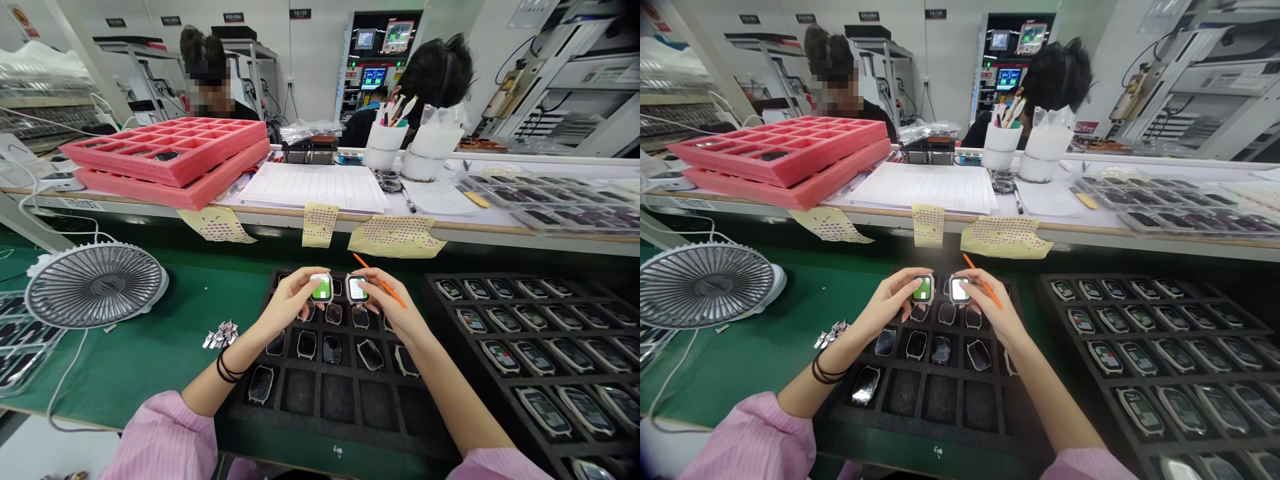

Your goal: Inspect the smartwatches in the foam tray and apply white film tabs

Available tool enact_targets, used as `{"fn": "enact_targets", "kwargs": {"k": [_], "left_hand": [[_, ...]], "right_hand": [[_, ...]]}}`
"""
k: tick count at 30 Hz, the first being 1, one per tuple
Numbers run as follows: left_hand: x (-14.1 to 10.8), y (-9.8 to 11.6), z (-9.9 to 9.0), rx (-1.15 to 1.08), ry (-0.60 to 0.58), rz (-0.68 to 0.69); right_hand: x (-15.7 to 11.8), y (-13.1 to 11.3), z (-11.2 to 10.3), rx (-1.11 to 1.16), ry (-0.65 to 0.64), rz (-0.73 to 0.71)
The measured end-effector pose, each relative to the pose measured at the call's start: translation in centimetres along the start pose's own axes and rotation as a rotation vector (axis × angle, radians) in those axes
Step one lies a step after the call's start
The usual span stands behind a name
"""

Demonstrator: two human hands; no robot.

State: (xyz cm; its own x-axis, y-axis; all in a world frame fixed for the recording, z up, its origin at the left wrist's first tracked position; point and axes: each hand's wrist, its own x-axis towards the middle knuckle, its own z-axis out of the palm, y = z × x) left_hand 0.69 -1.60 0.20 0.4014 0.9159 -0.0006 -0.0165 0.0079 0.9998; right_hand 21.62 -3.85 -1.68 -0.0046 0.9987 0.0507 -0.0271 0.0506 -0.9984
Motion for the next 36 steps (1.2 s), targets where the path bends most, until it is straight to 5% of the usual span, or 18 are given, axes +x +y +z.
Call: {"fn": "enact_targets", "kwargs": {"k": [8,24,36], "left_hand": [[-0.1,-0.6,0.2,0.030,-0.071,0.046],[0.0,0.0,0.4,0.011,0.120,0.024],[0.3,-0.7,0.3,0.059,0.027,0.078]], "right_hand": [[0.1,-0.2,0.1,0.084,0.115,0.089],[-0.5,-0.9,0.0,-0.031,-0.165,0.003],[0.5,0.6,0.2,0.227,-0.052,0.086]]}}
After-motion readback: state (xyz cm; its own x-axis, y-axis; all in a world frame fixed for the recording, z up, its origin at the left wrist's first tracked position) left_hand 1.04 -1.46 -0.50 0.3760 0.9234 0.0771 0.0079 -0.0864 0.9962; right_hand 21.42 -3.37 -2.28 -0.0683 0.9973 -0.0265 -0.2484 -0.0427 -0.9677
